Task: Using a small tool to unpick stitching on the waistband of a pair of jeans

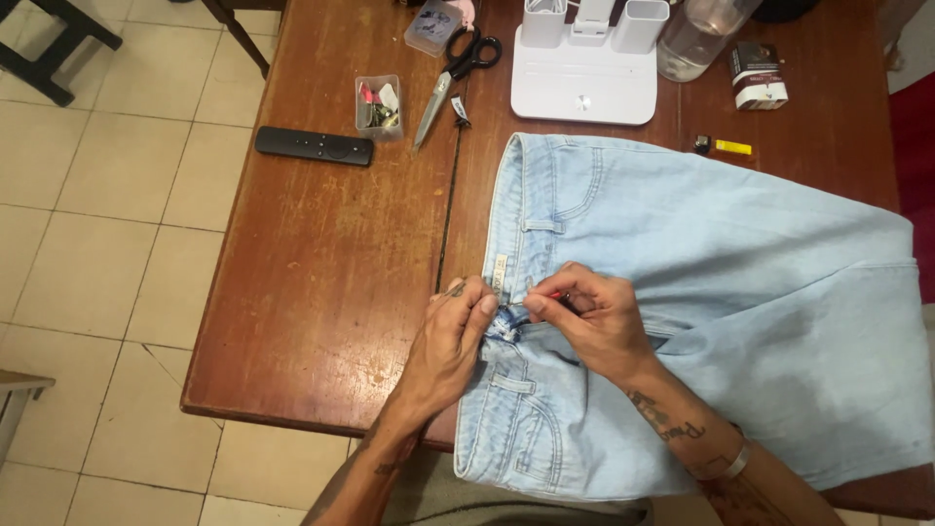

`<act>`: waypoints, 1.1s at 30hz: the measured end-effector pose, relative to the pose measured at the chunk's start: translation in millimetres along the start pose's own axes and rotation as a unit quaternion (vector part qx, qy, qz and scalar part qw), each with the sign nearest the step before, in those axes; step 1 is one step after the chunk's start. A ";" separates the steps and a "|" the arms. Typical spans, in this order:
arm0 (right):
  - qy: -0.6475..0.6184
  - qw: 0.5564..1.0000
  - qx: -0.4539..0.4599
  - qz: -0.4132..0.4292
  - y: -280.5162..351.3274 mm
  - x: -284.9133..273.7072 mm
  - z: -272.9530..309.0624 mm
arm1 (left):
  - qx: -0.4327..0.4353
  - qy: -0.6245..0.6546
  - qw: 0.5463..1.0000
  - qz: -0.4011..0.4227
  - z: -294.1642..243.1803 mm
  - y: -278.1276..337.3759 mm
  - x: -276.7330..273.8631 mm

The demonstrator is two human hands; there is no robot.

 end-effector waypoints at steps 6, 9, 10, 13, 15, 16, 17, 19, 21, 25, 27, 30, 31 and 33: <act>0.088 0.991 -0.101 0.028 2.1 6.8 27.7 | 0.050 -0.157 0.985 -0.046 -11.0 6.0 -2.5; 0.089 0.987 -0.128 0.042 1.9 14.2 37.8 | 0.056 -0.251 0.963 -0.075 -14.6 8.7 2.4; 0.089 0.987 -0.127 0.040 4.2 15.2 37.9 | 0.056 -0.251 0.964 -0.072 -9.1 11.5 5.3; 0.126 0.978 -0.164 0.037 8.7 18.9 46.1 | 0.088 -0.326 0.938 -0.079 -5.4 16.0 13.4; 0.162 0.969 -0.181 0.038 11.2 22.5 51.9 | 0.124 -0.354 0.921 -0.107 -15.1 19.9 14.7; 0.163 0.970 -0.179 0.036 14.8 22.5 53.2 | 0.125 -0.354 0.921 -0.104 -16.6 24.4 17.6; 0.170 0.968 -0.181 0.032 14.1 21.9 54.2 | 0.129 -0.365 0.915 -0.110 -18.4 25.2 18.7; 0.178 0.966 -0.183 0.027 11.8 18.8 51.9 | 0.136 -0.377 0.909 -0.116 -17.4 24.9 19.2; 0.127 0.987 -0.101 0.024 8.6 11.1 29.6 | 0.125 -0.331 0.929 -0.111 -8.7 27.9 17.4; -0.009 0.998 0.058 0.019 4.5 2.4 -14.8 | 0.087 -0.139 0.983 -0.085 -20.6 13.9 1.1; -0.084 0.991 0.099 0.017 9.7 -4.6 -44.9 | 0.041 -0.064 0.996 -0.042 -1.0 14.1 8.2; -0.135 0.986 0.092 -0.028 8.2 -14.7 -65.5 | 0.041 -0.052 0.997 -0.033 -8.0 9.4 5.2; -0.136 0.987 0.086 -0.024 5.8 -14.3 -65.7 | 0.045 -0.055 0.997 -0.037 -9.6 7.6 2.5; -0.201 0.973 0.094 -0.058 13.0 -20.8 -70.2 | 0.040 -0.045 0.998 -0.028 -10.8 10.9 4.8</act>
Point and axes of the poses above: each hand's wrist, its own y-axis away from the middle knuckle, its own x-axis out of the palm, z = x × y, the point moved 10 cm from there along -y, towards the middle knuckle
